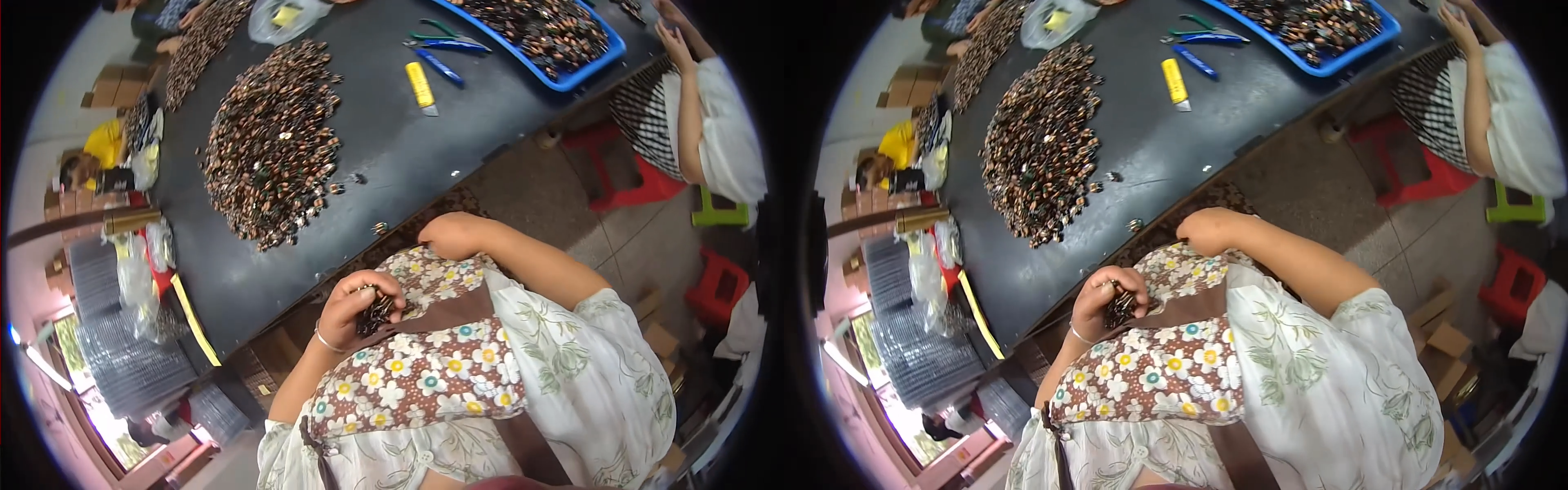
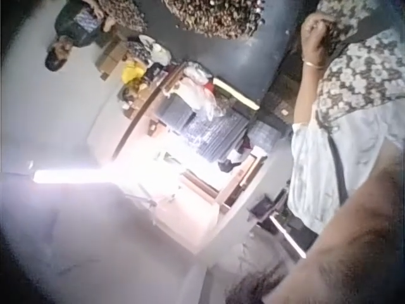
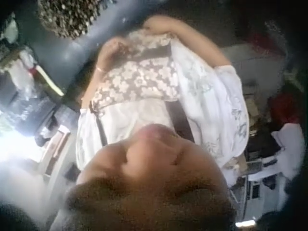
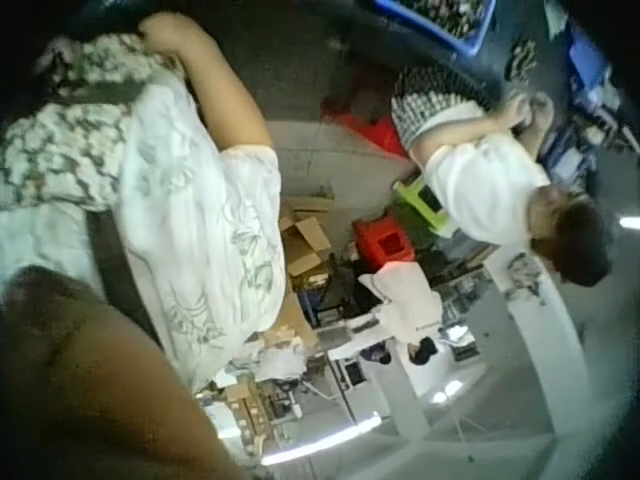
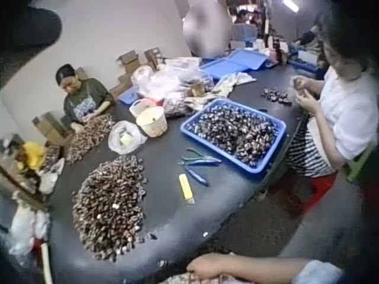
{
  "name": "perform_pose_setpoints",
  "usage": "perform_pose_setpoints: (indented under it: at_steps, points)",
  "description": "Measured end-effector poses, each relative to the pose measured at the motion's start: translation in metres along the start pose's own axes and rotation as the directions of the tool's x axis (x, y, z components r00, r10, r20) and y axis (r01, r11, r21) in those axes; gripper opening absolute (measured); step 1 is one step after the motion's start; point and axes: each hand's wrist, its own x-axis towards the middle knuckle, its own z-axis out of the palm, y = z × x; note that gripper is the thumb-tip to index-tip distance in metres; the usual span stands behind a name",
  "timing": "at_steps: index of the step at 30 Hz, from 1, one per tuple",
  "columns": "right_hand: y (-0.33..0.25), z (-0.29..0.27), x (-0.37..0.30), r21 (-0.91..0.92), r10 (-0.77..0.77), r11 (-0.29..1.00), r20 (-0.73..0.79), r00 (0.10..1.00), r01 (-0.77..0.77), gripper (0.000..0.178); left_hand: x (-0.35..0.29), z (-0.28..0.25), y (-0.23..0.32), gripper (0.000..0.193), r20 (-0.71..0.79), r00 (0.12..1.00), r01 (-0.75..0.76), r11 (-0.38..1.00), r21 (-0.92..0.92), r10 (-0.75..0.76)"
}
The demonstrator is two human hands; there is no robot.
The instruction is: The person assembles electronic coil components by picking them from a pile, connecting them together into clusters by hand, and placing them into a tray.
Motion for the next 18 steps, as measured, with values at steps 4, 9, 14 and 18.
perform_pose_setpoints:
  at_steps: [4,9,14,18]
  points:
    - [-0.018,-0.017,-0.008,-0.176,0.013,0.984,0.072,0.997,0.000,0.029,-0.005,-0.012,0.004,0.022,0.035,0.999,0.013,0.991,-0.136,-0.008]
    - [-0.024,-0.021,0.001,-0.179,0.221,0.964,0.137,0.966,-0.195,0.035,-0.010,-0.025,0.008,0.020,0.046,0.999,-0.013,0.979,-0.205,0.023]
    - [-0.011,0.002,0.002,0.010,0.166,0.986,-0.127,0.978,-0.166,0.035,-0.013,-0.035,0.011,0.026,0.040,0.997,-0.063,0.987,-0.145,0.069]
    - [-0.019,0.005,-0.006,0.024,0.132,0.991,-0.334,0.933,-0.131,0.029,-0.014,-0.044,0.013,0.026,0.034,0.999,-0.032,0.989,-0.142,0.037]
